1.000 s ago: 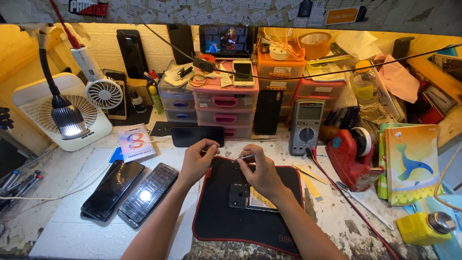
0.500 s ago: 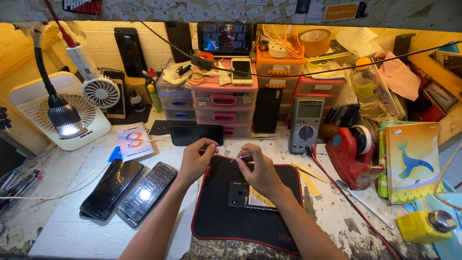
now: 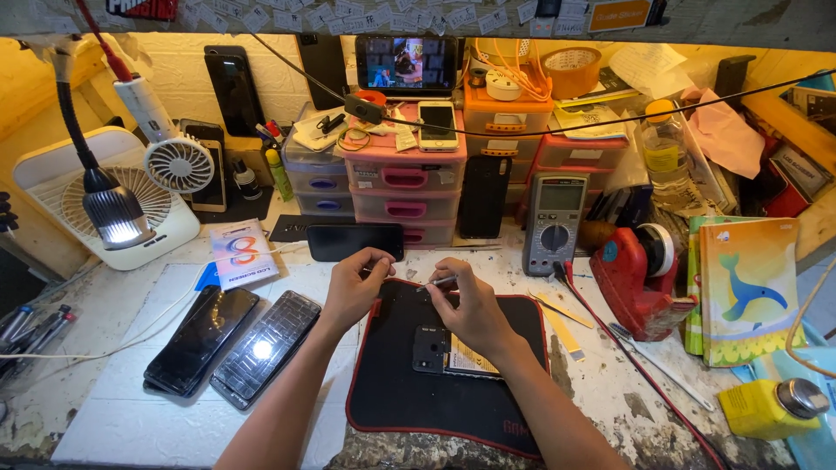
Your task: The person is disassembling a mobile phone by using a precision screwdriver to remove several small screws from the internal chassis.
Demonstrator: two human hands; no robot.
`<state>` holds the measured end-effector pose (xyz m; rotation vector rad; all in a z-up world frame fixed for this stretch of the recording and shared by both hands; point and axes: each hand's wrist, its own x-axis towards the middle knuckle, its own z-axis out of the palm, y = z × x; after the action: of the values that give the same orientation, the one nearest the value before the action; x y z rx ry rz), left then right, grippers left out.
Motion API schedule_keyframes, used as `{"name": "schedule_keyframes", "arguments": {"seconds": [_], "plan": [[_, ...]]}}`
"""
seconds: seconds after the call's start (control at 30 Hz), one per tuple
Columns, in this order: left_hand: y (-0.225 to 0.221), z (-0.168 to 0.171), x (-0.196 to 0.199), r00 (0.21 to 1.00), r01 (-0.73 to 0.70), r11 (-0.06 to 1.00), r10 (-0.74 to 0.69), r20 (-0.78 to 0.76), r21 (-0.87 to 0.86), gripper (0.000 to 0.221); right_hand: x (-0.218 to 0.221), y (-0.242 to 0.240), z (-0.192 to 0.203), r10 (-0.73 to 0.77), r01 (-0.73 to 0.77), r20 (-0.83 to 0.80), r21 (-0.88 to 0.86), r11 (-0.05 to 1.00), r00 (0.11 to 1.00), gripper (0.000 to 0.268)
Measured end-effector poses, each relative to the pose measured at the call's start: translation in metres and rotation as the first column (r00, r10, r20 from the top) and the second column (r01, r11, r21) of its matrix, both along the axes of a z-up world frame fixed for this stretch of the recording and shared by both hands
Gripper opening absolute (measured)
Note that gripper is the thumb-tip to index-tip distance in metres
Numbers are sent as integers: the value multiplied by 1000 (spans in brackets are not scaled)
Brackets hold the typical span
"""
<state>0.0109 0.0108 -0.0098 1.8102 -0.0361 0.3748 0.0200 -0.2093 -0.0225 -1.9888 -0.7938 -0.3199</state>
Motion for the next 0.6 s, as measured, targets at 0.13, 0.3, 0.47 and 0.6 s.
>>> {"name": "schedule_keyframes", "arguments": {"seconds": [0.13,0.3,0.47,0.6], "plan": [[0,1,0,1000,-2,1000,2,-5,-1,16,-1,0,0,4,-4,12,-5,1000,1000,46],[-1,1,-1,1000,2,1000,-2,4,6,16,-1,0,1,6,-6,12,10,1000,1000,46],[0,4,-2,1000,-5,1000,5,4,4,16,-2,-2,1,-2,1,22,37,999,1000,45],[0,3,-2,1000,-2,1000,2,21,-9,16,-2,-4,1,-13,12,19,57,998,1000,47]]}}
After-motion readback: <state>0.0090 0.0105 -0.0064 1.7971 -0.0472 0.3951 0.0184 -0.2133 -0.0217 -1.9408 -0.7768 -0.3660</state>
